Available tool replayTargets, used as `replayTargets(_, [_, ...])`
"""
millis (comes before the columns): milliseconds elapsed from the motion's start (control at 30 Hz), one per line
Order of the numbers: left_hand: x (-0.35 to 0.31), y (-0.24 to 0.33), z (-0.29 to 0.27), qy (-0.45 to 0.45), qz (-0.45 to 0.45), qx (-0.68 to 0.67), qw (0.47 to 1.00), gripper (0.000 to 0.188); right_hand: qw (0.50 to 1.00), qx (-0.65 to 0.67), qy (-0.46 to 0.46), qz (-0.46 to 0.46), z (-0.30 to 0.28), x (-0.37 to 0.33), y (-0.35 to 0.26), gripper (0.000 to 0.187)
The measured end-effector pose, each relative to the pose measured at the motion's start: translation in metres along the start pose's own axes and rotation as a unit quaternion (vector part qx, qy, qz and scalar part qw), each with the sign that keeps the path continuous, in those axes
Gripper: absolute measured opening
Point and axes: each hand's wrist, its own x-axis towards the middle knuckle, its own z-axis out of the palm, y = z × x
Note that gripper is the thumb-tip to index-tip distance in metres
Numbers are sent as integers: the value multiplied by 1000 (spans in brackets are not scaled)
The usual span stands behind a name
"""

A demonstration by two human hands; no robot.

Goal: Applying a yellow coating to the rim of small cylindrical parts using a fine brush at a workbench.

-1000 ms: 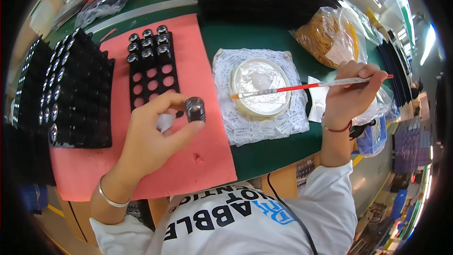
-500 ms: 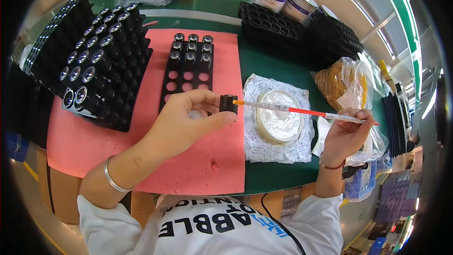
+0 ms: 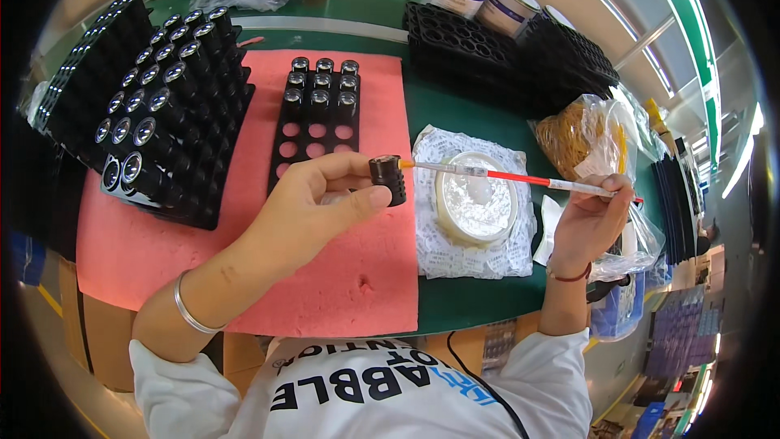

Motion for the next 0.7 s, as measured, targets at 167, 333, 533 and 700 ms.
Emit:
replayTargets(167, [-3, 2, 0, -9, 20, -22, 1000, 27, 996, -83, 12, -37, -2, 0, 4, 29])
replayTargets(333, [1, -1, -2, 15, 11, 6, 1000, 27, 998, 25, 49, -17, 1, 3, -3, 29])
replayTargets(533, [6, -15, -4, 32, 50, 27, 998, 26, 997, 58, 11, 50, 5, -4, -6, 31])
replayTargets(700, [4, -15, -5, 24, 52, 46, 997, 26, 1000, 8, 1, 17, 5, -6, -2, 31])
